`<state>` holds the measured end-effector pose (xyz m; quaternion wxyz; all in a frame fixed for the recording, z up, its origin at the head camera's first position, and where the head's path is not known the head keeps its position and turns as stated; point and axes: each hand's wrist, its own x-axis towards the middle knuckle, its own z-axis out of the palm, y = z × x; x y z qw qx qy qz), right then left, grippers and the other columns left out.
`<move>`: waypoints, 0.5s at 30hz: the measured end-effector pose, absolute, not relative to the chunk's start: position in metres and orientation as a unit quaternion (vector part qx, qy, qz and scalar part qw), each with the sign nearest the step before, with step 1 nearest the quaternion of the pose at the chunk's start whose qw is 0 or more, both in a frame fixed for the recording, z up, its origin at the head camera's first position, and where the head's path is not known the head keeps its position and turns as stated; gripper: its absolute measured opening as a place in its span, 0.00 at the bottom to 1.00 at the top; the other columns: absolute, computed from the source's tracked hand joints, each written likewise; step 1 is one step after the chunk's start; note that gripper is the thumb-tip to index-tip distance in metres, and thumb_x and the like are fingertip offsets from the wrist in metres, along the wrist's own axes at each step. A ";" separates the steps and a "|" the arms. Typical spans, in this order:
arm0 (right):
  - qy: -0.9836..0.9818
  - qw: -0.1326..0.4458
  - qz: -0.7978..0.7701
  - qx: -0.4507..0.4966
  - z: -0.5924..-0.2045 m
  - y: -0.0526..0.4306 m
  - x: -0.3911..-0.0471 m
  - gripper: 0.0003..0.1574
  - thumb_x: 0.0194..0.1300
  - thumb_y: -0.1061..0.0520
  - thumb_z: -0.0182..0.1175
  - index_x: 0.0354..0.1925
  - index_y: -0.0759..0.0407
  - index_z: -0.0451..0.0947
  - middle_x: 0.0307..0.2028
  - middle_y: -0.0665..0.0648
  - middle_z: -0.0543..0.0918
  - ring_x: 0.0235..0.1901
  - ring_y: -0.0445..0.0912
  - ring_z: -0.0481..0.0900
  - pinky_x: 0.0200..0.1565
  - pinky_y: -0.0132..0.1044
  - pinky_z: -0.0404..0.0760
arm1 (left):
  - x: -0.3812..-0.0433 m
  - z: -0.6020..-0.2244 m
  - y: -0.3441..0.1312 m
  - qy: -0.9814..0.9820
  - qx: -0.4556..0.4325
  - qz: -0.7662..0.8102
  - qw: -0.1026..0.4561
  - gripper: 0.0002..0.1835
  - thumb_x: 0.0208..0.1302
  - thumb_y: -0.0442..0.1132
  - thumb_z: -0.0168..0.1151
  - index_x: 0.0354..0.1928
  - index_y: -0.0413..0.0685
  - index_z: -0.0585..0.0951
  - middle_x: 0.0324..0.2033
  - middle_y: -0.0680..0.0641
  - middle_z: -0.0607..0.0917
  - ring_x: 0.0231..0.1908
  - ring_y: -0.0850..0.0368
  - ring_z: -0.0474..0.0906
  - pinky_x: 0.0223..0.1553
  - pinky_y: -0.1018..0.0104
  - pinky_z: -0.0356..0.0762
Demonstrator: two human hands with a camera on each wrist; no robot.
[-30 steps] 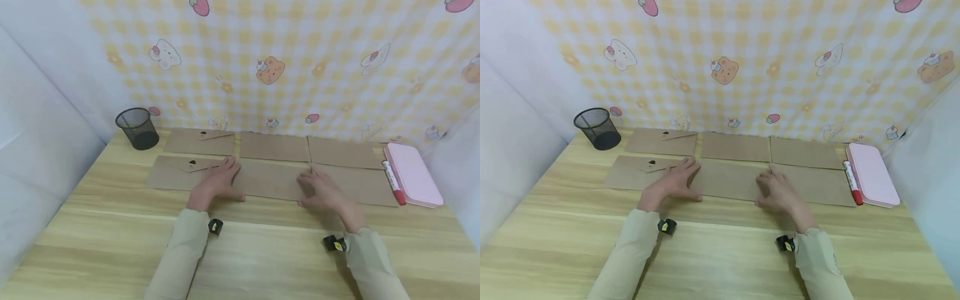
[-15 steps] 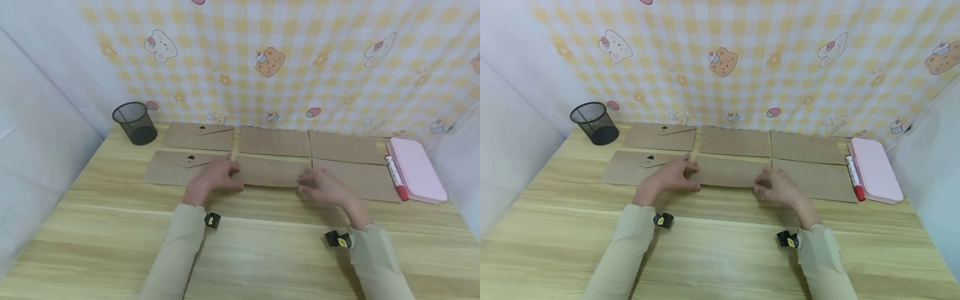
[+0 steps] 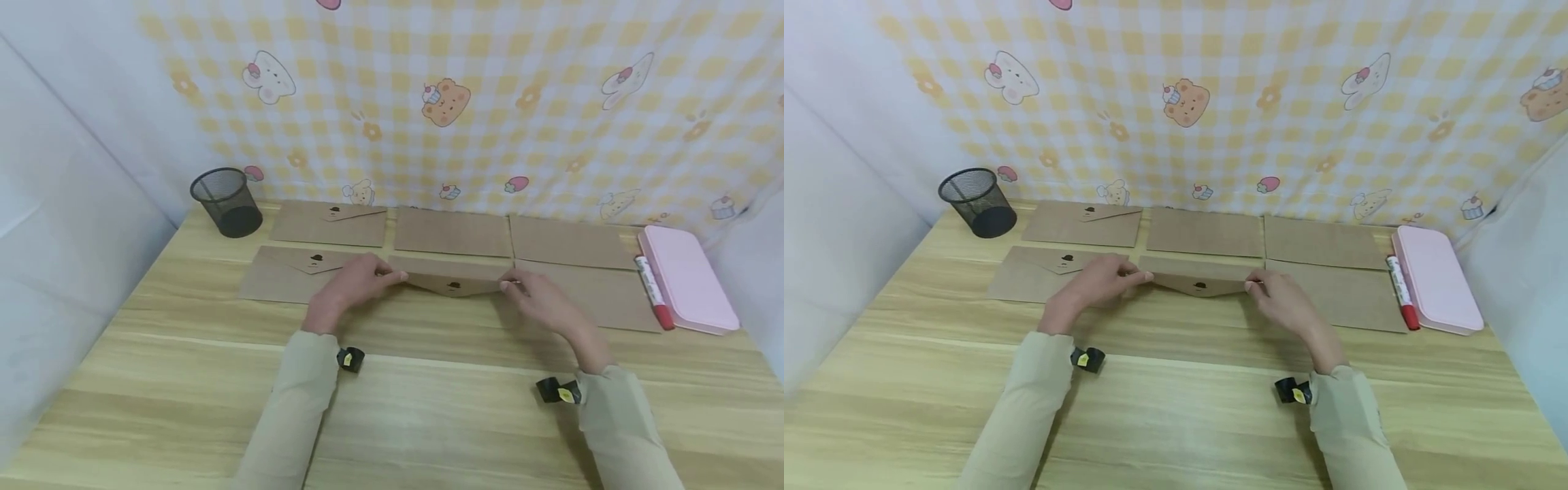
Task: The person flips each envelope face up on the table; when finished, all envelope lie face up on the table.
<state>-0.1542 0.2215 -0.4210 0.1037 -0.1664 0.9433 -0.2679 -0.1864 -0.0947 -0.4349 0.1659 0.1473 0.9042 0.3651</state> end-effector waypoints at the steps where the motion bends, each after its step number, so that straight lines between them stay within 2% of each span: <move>1: 0.941 0.106 -0.275 -0.166 -0.420 0.222 -0.154 0.21 0.72 0.55 0.44 0.51 0.71 0.72 0.46 0.68 0.78 0.45 0.60 0.76 0.47 0.56 0.72 | -0.187 -0.436 -0.094 0.903 0.145 0.370 0.161 0.21 0.63 0.57 0.55 0.39 0.48 0.86 0.14 0.50 0.71 0.14 0.61 0.58 0.19 0.68 0.58; 4: 0.935 0.106 -0.292 -0.171 -0.419 0.225 -0.154 0.19 0.71 0.57 0.46 0.51 0.71 0.71 0.48 0.69 0.77 0.49 0.62 0.74 0.49 0.57 0.72 | -0.187 -0.440 -0.094 0.906 0.132 0.377 0.143 0.22 0.63 0.57 0.55 0.47 0.49 0.84 0.09 0.51 0.68 0.12 0.62 0.57 0.17 0.69 0.59; 8: 0.930 0.104 -0.309 -0.170 -0.417 0.230 -0.154 0.19 0.71 0.58 0.46 0.52 0.71 0.71 0.50 0.70 0.76 0.51 0.65 0.73 0.50 0.57 0.71 | -0.186 -0.441 -0.094 0.910 0.121 0.375 0.128 0.23 0.64 0.57 0.54 0.49 0.49 0.82 0.09 0.51 0.69 0.12 0.62 0.58 0.18 0.68 0.61; 12: 0.920 0.101 -0.346 -0.154 -0.414 0.235 -0.154 0.23 0.72 0.54 0.47 0.55 0.72 0.64 0.51 0.72 0.74 0.51 0.67 0.72 0.51 0.58 0.70 | -0.187 -0.440 -0.095 0.908 0.118 0.384 0.116 0.24 0.64 0.58 0.53 0.45 0.46 0.84 0.09 0.52 0.68 0.12 0.61 0.58 0.18 0.68 0.62; 15: 0.912 0.088 -0.374 -0.139 -0.412 0.237 -0.154 0.27 0.72 0.53 0.48 0.55 0.74 0.57 0.50 0.76 0.72 0.50 0.69 0.72 0.49 0.58 0.72 | -0.188 -0.438 -0.095 0.909 0.121 0.386 0.101 0.25 0.64 0.59 0.53 0.35 0.43 0.85 0.09 0.53 0.66 0.13 0.61 0.58 0.18 0.68 0.62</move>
